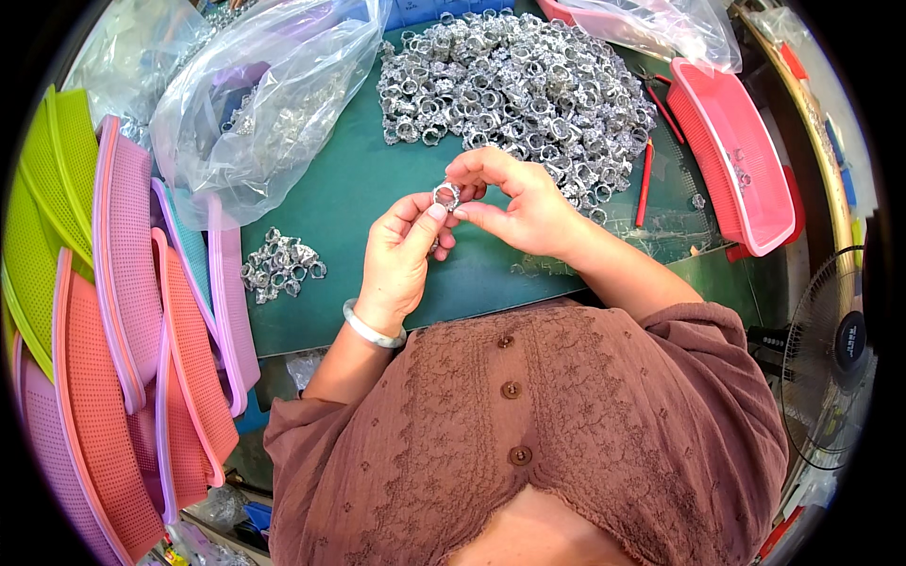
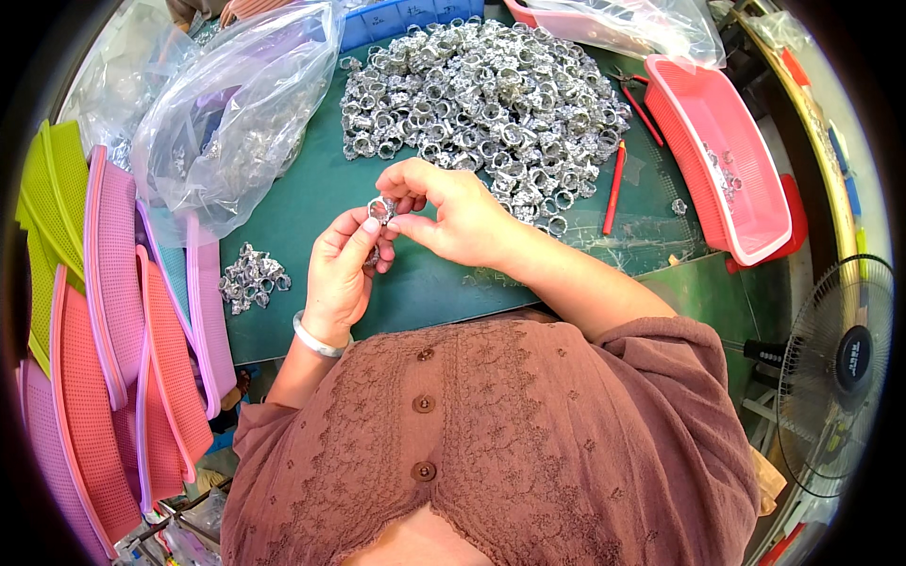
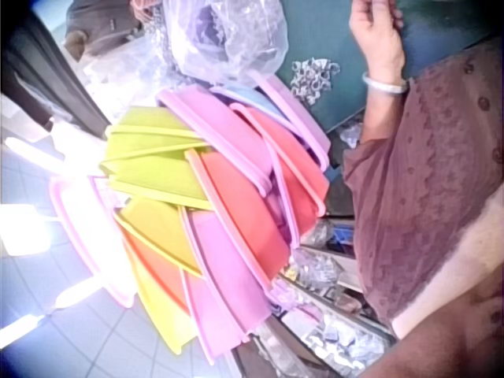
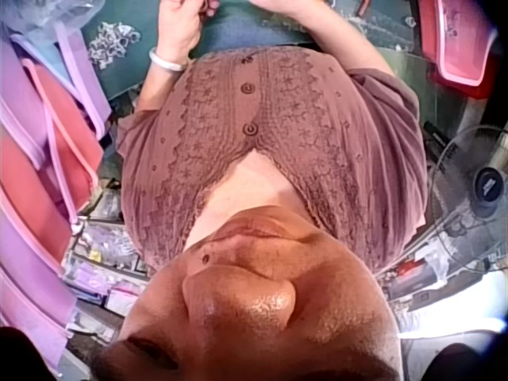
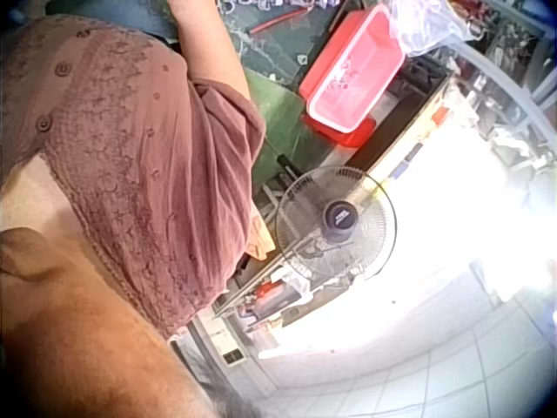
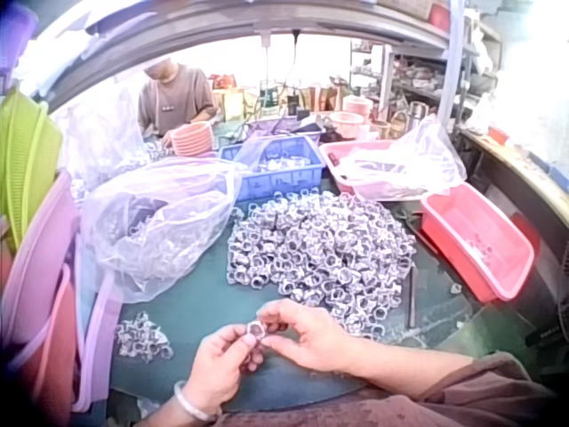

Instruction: The person picks up small metal rings and flower-shaped pieces from a large pile on a workstation and joins them together by hand. They pick up a plastic bin from a stack, place the finished items into it, and repeat the assembly process one item at a time.

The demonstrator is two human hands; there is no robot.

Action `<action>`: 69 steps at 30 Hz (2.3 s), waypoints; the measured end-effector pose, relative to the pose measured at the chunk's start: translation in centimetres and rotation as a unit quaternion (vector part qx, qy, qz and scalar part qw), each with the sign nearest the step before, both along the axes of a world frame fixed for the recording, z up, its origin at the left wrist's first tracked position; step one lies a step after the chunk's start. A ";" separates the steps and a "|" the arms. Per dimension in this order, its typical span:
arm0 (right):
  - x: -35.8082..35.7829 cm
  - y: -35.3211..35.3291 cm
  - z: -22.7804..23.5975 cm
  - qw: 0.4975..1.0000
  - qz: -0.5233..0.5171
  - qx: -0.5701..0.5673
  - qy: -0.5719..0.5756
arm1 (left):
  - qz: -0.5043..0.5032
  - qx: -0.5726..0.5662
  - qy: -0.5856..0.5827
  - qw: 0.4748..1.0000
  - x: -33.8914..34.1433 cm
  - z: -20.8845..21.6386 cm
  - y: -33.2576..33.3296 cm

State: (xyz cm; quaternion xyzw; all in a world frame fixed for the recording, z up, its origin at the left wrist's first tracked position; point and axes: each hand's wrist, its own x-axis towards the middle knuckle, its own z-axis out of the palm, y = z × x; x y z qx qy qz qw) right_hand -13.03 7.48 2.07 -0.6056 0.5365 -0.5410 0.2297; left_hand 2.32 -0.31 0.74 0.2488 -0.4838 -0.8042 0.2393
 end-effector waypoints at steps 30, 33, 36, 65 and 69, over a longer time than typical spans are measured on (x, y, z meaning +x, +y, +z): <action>-0.4 0.6 0.1 1.000 0.000 0.011 0.009 | -0.031 0.191 0.085 0.977 0.7 -0.4 -1.4; -1.2 0.8 0.1 0.998 -0.030 0.037 0.032 | -0.025 0.253 0.102 0.962 1.0 -0.3 -2.7; -2.1 0.7 -0.2 0.992 -0.069 0.039 0.100 | 0.032 0.105 0.082 0.991 1.1 1.2 -5.2; -3.1 -3.6 -2.2 0.847 0.013 -0.029 0.530 | 0.276 -0.728 -0.378 0.500 1.7 4.5 -15.5; -3.0 -3.3 -2.0 0.850 0.019 -0.029 0.525 | 0.224 -0.719 -0.446 0.483 2.0 5.2 -16.9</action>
